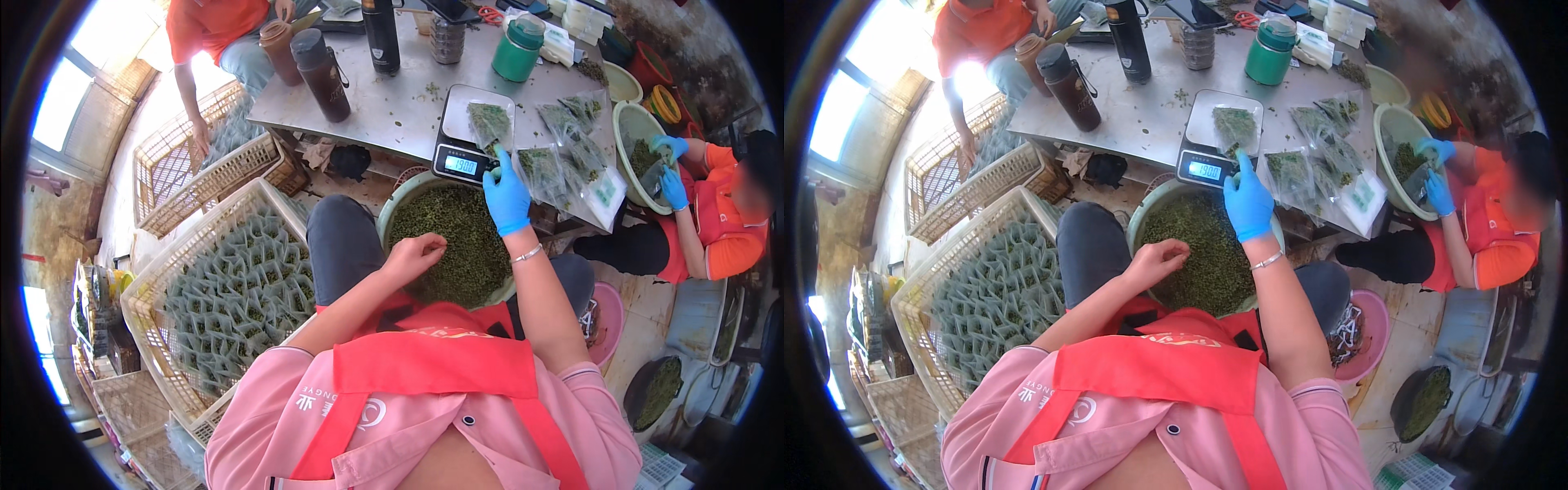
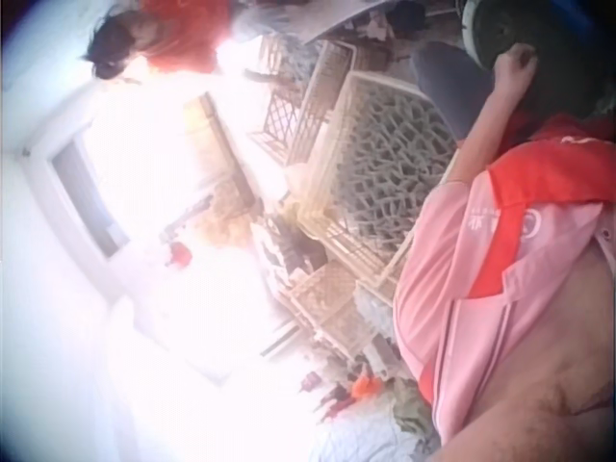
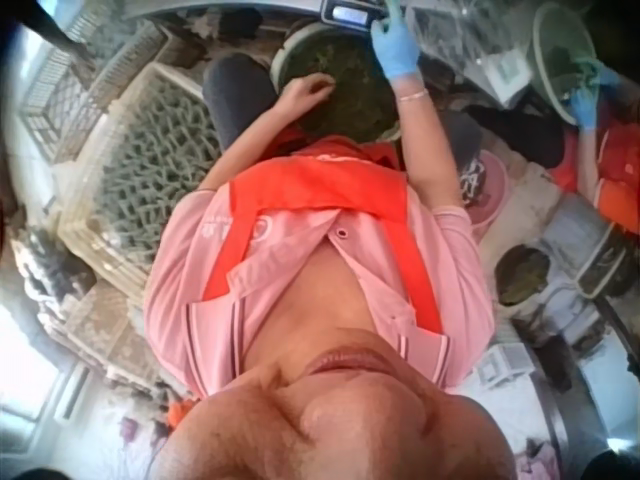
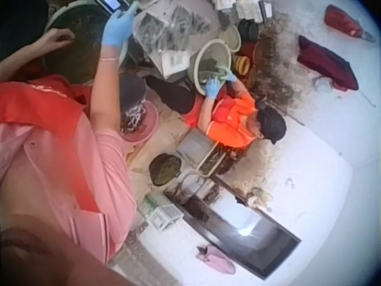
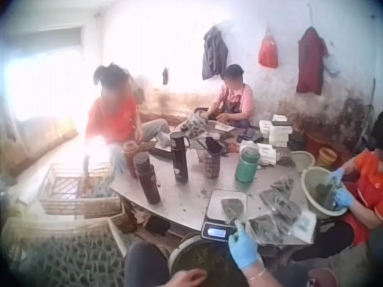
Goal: The person scoops green tea leaves from a bowl into small plastic bags, weighs each bag on a digital scale, and places the filled bags into a crate. The process is repeated continuously with other workers visible in the background performing similar tasks.
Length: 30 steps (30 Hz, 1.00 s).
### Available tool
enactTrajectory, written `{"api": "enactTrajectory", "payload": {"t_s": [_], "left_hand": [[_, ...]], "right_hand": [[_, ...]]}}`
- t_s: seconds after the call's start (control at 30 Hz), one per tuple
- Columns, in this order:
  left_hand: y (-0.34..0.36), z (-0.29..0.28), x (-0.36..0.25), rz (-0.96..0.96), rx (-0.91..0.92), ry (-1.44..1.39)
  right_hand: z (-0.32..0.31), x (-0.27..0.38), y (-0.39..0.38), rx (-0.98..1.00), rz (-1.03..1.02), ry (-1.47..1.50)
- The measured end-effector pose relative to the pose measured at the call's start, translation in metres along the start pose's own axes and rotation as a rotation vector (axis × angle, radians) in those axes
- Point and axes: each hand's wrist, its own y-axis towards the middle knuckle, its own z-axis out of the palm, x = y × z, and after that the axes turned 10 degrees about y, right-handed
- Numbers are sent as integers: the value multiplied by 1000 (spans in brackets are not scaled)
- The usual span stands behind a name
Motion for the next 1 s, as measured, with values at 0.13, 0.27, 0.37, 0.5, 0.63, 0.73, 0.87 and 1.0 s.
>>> {"api": "enactTrajectory", "payload": {"t_s": [0.13,0.27,0.37,0.5,0.63,0.73,0.87,1.0], "left_hand": [[0,-2,-12,0,31,69],[-5,-10,-16,1,47,81],[-6,-6,12,-75,-26,-155],[3,-15,-25,-31,-123,25],[20,-17,-60,75,-54,101],[26,-8,-52,-8,-4,-25],[17,-12,-45,-73,62,63],[5,-10,-36,80,-33,182]], "right_hand": [[3,-5,34,61,10,-286],[4,-25,32,30,-1,0],[0,-14,-1,88,153,451],[2,-18,-51,217,75,597],[-5,-4,-71,482,177,528],[-16,3,-67,457,178,494],[-20,-1,-46,255,99,369],[-13,-2,-4,164,5,39]]}}
